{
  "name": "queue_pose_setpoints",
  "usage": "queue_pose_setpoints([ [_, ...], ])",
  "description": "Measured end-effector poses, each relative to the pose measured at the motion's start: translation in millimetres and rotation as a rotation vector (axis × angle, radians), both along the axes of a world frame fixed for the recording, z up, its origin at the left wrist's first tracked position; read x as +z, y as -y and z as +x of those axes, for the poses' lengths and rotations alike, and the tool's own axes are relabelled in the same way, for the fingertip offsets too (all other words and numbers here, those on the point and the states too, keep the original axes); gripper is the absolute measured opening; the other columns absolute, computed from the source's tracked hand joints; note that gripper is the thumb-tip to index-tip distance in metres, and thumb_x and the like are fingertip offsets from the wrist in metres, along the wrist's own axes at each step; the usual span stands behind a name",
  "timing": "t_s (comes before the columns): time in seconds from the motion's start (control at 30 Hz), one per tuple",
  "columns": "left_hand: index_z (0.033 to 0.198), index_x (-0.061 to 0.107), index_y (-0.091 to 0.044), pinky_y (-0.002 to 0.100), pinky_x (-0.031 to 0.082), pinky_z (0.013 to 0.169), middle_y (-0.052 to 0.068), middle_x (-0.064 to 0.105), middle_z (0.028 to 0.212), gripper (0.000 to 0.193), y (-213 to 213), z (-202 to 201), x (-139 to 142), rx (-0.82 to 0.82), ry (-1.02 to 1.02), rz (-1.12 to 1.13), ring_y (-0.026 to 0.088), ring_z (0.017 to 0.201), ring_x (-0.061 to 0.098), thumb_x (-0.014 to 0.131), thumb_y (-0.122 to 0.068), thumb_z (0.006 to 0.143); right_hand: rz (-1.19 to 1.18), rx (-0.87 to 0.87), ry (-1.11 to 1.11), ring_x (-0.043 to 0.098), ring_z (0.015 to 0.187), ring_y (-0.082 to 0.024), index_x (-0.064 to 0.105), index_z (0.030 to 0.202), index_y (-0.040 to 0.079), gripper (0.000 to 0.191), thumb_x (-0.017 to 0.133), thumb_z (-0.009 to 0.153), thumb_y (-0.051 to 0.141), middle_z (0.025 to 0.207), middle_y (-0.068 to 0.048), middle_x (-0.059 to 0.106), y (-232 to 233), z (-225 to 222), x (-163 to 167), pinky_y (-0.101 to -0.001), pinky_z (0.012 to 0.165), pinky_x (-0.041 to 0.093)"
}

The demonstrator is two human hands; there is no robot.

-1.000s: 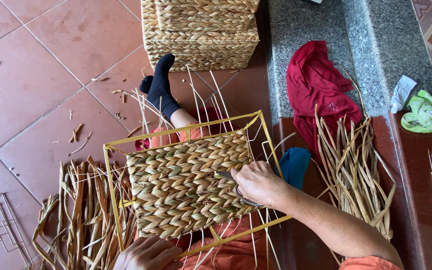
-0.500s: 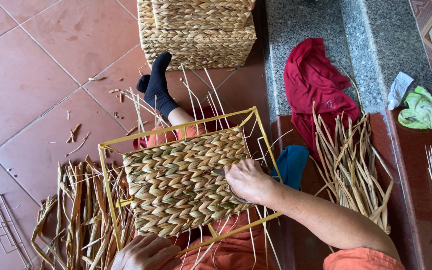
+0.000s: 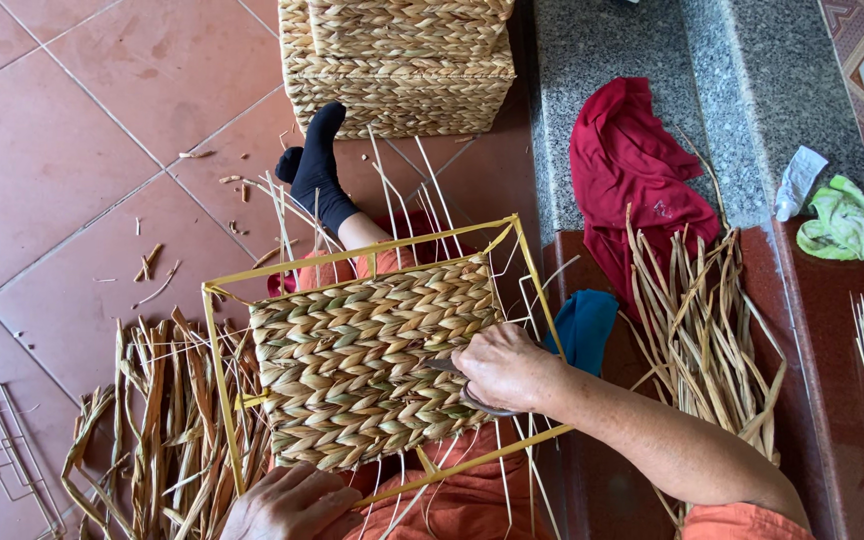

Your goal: The person sits on the floor weaving a water hyacinth panel onto a yellow metal basket frame. They tuck and tighten woven strands, trim excess material with scissors, rotate the frame to work different sides, and bend protruding sticks over the frame edges.

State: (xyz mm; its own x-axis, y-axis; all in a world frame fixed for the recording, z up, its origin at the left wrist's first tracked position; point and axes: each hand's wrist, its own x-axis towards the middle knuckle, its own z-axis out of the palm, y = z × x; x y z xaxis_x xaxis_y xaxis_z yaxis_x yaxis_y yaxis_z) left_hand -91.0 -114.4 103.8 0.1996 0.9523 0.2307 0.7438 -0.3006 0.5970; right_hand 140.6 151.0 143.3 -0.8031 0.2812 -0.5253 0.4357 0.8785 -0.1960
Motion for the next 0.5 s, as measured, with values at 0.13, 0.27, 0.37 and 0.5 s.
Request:
queue_pose_setpoints([
  [0.13,0.091,0.081,-0.018,0.035,0.059,0.068,-0.003,0.075,0.085,0.023,1,1,0,0.018,0.014,-0.013,0.015,0.081,0.074,0.084,-0.038,0.08,0.041,0.046,-0.034,0.072,0.075,-0.035,0.069,0.094,-0.002,0.025,0.066,0.089,0.022,0.072,-0.019,0.069,-1,1,-7,-0.0518,0.076,0.057],
  [0.27,0.092,0.081,-0.017,0.035,0.059,0.066,-0.003,0.075,0.085,0.024,0,1,1,0.017,0.001,-0.01,0.016,0.08,0.073,0.084,-0.037,0.079,0.055,0.07,-0.005,0.072,0.067,-0.029,0.067,0.099,-0.004,0.023,0.061,0.095,0.018,0.069,-0.017,0.068,0,3,-18,-0.0487,0.067,0.06],
  [0.37,0.091,0.081,-0.019,0.035,0.059,0.067,-0.004,0.075,0.085,0.022,0,2,2,0.039,-0.001,-0.037,0.016,0.081,0.074,0.084,-0.037,0.08,0.045,0.092,0.019,0.071,0.063,-0.027,0.064,0.104,-0.007,0.028,0.061,0.097,0.02,0.067,-0.016,0.066,0,4,-27,-0.0473,0.062,0.061],
  [0.5,0.093,0.081,-0.018,0.035,0.059,0.068,-0.003,0.074,0.085,0.023,0,2,3,0.03,-0.001,-0.005,0.015,0.08,0.072,0.083,-0.037,0.08,0.068,0.126,0.01,0.071,0.066,-0.027,0.065,0.096,-0.006,0.025,0.06,0.095,0.019,0.069,-0.016,0.066,0,4,-33,-0.0481,0.067,0.06],
])
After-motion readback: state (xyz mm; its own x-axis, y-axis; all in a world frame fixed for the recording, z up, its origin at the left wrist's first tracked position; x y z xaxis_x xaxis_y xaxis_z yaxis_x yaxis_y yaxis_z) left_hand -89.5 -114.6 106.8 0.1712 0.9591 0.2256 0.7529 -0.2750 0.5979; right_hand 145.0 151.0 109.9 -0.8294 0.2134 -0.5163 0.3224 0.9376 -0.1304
